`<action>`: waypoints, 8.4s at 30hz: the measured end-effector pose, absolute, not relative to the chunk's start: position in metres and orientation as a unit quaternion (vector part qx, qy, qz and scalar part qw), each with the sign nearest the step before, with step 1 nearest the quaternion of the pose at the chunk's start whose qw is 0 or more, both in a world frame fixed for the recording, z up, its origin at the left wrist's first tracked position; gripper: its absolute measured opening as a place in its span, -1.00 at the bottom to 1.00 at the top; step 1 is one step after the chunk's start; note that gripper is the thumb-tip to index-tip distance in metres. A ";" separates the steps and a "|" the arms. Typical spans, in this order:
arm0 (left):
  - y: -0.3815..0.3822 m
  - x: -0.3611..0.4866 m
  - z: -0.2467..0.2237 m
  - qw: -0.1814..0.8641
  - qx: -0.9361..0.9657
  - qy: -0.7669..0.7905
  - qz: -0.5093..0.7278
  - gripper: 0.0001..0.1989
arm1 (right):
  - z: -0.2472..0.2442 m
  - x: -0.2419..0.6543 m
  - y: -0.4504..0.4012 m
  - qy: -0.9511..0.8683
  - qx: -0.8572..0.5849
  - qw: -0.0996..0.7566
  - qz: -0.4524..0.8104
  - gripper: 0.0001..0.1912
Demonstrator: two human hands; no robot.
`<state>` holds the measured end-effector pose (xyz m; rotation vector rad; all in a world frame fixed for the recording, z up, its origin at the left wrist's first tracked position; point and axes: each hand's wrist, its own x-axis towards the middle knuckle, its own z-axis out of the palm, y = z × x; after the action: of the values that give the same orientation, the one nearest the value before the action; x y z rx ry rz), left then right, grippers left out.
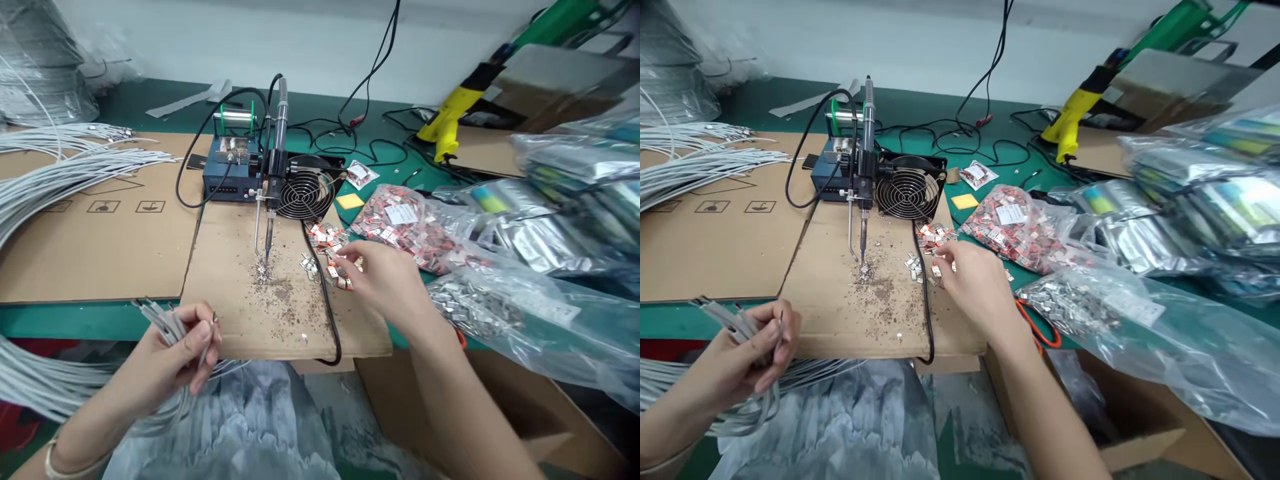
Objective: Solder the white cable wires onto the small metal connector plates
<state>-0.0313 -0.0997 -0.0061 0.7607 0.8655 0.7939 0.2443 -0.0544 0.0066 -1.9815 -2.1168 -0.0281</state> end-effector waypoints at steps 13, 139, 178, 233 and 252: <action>-0.038 -0.021 0.011 0.700 0.436 0.518 0.228 -0.75 | 0.009 0.242 -0.005 -0.795 -0.600 -0.070 -0.053 -0.82; 0.003 0.006 0.009 0.637 0.591 0.473 0.146 -0.90 | -0.013 0.190 -0.035 -0.445 -0.494 0.389 0.638 -0.93; 0.003 0.004 -0.001 0.625 0.619 0.449 0.157 -0.88 | -0.020 0.192 -0.035 -0.451 -0.482 0.386 0.644 -0.93; 0.001 0.006 0.001 0.616 0.626 0.454 0.151 -0.88 | -0.016 0.191 -0.035 -0.483 -0.490 0.383 0.616 -0.95; 0.000 0.004 0.000 0.613 0.613 0.485 0.116 -0.88 | -0.014 0.187 -0.035 -0.472 -0.499 0.379 0.620 -0.92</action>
<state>0.0035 0.0001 -0.0003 1.4130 1.1188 0.2678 0.1866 -0.0350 -0.0144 -1.2759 -1.2053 1.5850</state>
